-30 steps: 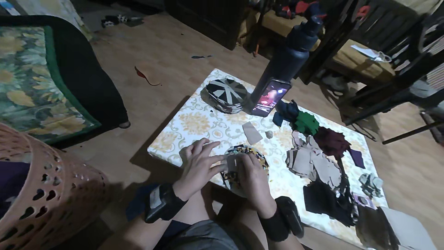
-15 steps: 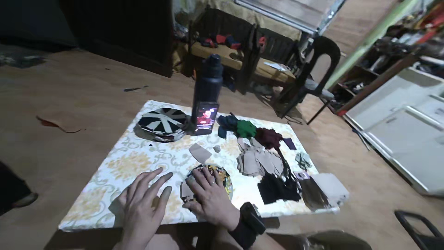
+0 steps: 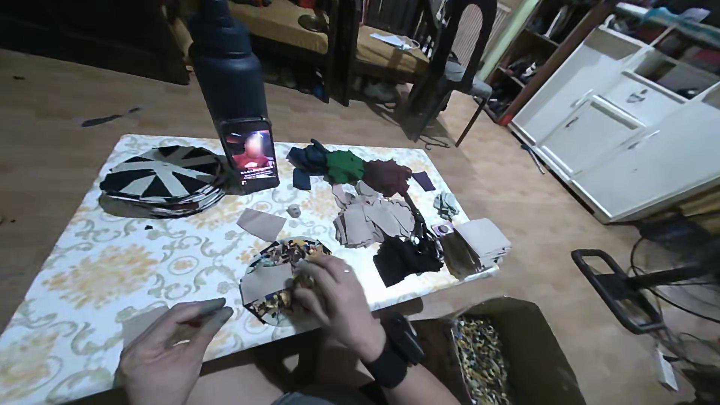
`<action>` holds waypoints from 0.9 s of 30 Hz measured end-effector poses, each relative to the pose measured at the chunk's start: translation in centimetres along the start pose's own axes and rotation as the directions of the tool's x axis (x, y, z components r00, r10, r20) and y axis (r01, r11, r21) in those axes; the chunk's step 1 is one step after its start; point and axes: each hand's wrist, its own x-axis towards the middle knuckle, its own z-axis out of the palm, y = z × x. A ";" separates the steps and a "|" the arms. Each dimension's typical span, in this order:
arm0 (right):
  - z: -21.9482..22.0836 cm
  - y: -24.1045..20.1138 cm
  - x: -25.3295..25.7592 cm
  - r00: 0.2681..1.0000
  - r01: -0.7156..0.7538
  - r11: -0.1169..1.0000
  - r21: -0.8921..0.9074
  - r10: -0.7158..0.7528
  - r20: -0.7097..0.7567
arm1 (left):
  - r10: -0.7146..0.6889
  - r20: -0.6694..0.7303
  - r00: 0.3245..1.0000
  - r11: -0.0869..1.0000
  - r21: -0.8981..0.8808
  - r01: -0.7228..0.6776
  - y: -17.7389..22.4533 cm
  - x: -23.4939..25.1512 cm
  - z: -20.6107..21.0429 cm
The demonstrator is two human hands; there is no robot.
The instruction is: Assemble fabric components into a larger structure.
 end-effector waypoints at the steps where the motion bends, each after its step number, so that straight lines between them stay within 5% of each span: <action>1: -1.1 0.6 -0.8 0.997 -0.045 0.998 -0.049 0.042 -0.069 | -0.024 -0.004 1.000 0.999 -0.024 0.024 0.0 -0.1 -0.2; 7: -6.3 5.9 -4.6 0.897 -0.414 0.841 -0.347 0.313 -0.313 | -0.078 0.000 0.997 0.994 -0.083 0.077 0.8 -0.6 -0.3; 15: -6.4 6.7 -5.4 0.878 -0.419 0.875 -0.241 0.324 -0.352 | 0.028 0.138 0.990 0.997 -0.081 -0.017 2.6 -0.8 2.4; 22: -6.4 4.2 -4.0 0.892 -0.166 0.985 0.048 0.171 -0.419 | -0.228 0.267 0.936 0.910 -0.284 0.303 5.4 -1.8 4.2; 25: -3.9 1.1 -2.9 0.929 0.022 0.997 0.076 0.008 -0.371 | -0.310 0.488 0.816 0.762 -0.387 0.520 6.0 -2.3 6.0; 27: -1.7 -0.9 -2.9 0.955 0.114 0.984 0.136 -0.071 -0.287 | -0.371 0.501 0.782 0.600 -0.514 0.613 6.7 -2.4 6.9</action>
